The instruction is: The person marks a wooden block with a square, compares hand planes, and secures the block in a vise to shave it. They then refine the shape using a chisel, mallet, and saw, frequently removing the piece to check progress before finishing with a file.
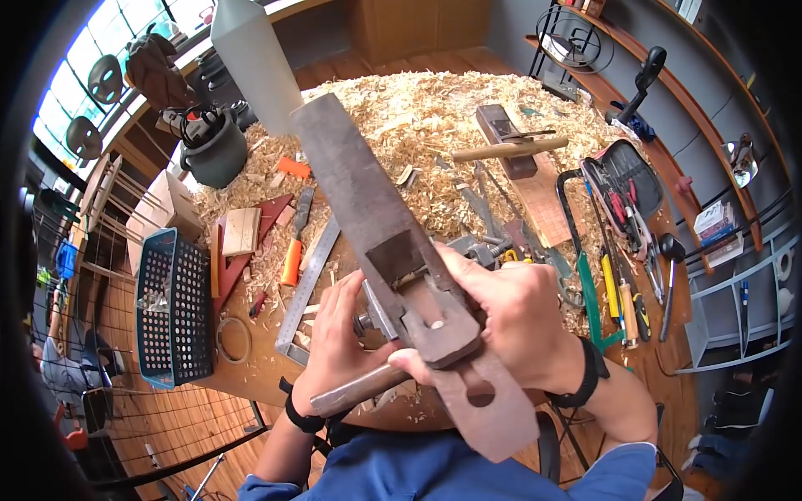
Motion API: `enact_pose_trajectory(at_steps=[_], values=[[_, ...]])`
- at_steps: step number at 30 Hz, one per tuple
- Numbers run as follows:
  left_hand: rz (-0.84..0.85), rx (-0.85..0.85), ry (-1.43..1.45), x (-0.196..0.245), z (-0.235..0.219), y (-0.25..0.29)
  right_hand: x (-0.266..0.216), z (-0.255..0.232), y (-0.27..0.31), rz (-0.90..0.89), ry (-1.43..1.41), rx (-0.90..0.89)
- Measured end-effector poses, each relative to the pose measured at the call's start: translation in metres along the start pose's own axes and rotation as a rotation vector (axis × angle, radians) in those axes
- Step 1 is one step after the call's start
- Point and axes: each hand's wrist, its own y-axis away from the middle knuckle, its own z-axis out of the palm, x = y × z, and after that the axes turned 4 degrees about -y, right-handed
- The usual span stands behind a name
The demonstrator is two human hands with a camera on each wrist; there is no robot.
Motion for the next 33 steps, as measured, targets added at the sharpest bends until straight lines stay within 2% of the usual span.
enact_pose_trajectory(at_steps=[2, 6, 17, 22, 28, 33], values=[[-0.118, -0.074, 0.181, -0.004, 0.008, 0.002, 0.005, 0.004, -0.004, -0.061, 0.084, 0.017], [-0.178, -0.118, 0.273, -0.006, 0.012, 0.001, 0.008, 0.007, -0.009, -0.032, 0.056, -0.042], [-0.139, -0.122, 0.315, -0.008, 0.012, -0.006, 0.01, 0.003, -0.019, -0.027, 0.03, -0.072], [-0.197, -0.097, 0.496, -0.004, 0.011, -0.008, 0.021, 0.013, -0.029, -0.074, 0.022, -0.048], [-0.192, -0.082, 0.389, -0.008, 0.015, -0.001, 0.027, 0.025, -0.051, -0.086, 0.047, -0.059], [-0.174, -0.13, 0.301, -0.006, 0.005, -0.005, 0.01, 0.013, -0.035, -0.053, 0.086, -0.094]])
